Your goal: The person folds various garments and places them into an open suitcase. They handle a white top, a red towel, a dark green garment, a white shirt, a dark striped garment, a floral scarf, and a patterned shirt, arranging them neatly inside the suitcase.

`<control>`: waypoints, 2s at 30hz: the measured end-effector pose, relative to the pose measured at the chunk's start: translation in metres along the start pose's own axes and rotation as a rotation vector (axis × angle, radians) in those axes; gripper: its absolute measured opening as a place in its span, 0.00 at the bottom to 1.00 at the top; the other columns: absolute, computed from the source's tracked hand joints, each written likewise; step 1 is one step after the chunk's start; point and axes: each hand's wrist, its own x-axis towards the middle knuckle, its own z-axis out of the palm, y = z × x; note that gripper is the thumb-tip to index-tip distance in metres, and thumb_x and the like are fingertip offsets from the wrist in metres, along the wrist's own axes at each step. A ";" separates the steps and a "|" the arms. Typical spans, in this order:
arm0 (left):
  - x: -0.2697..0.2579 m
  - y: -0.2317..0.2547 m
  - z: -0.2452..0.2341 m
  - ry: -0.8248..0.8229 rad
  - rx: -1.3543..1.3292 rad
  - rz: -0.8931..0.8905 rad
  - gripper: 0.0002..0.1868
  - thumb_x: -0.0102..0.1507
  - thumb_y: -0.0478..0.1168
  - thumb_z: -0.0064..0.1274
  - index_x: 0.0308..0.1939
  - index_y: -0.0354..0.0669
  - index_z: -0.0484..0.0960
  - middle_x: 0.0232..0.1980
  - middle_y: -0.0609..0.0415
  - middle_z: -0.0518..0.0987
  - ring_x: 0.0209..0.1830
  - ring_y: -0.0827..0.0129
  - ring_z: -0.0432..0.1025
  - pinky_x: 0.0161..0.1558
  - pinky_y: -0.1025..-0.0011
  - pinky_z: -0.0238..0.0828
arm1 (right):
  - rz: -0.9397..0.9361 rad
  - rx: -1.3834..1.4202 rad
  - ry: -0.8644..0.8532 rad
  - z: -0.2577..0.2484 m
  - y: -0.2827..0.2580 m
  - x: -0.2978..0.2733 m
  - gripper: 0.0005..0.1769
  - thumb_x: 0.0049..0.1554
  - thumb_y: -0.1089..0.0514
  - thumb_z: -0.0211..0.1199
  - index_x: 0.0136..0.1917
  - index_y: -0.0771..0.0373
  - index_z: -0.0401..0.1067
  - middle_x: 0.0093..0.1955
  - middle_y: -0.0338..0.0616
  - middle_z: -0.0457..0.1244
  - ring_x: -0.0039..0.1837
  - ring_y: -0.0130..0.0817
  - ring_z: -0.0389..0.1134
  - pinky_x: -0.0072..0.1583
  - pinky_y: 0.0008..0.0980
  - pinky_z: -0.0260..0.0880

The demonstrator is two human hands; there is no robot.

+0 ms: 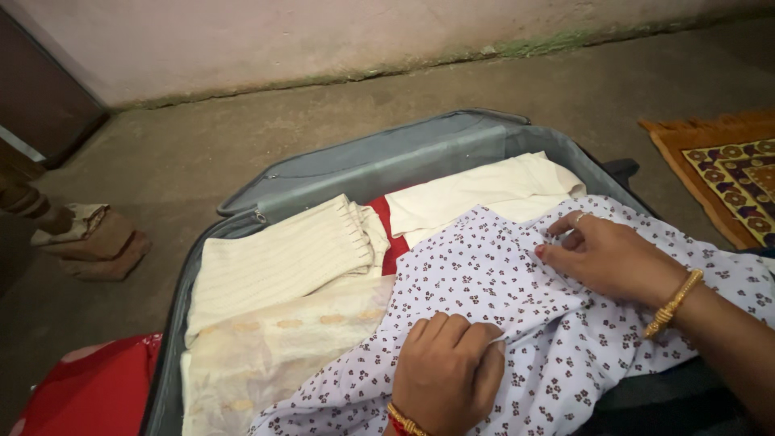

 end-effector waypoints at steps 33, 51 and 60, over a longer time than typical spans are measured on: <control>0.072 0.021 0.045 0.417 -0.376 -0.580 0.06 0.64 0.41 0.57 0.37 0.44 0.80 0.31 0.60 0.76 0.30 0.70 0.69 0.33 0.73 0.69 | 0.089 0.898 -0.392 0.016 0.058 0.027 0.27 0.53 0.60 0.66 0.66 0.63 0.69 0.45 0.41 0.66 0.46 0.27 0.65 0.46 0.26 0.64; 0.053 0.051 0.062 0.046 0.073 -0.153 0.25 0.58 0.48 0.61 0.53 0.35 0.78 0.49 0.43 0.75 0.47 0.49 0.70 0.47 0.55 0.61 | 0.022 0.924 -0.482 0.017 0.062 0.024 0.13 0.58 0.50 0.67 0.44 0.61 0.74 0.40 0.37 0.67 0.44 0.26 0.64 0.50 0.34 0.66; 0.060 0.036 0.065 0.265 -0.313 -0.553 0.07 0.64 0.42 0.56 0.37 0.43 0.81 0.30 0.57 0.77 0.29 0.68 0.70 0.35 0.68 0.68 | 0.081 0.961 -0.510 0.017 0.062 0.024 0.20 0.59 0.46 0.60 0.46 0.66 0.76 0.39 0.51 0.72 0.40 0.35 0.74 0.44 0.33 0.76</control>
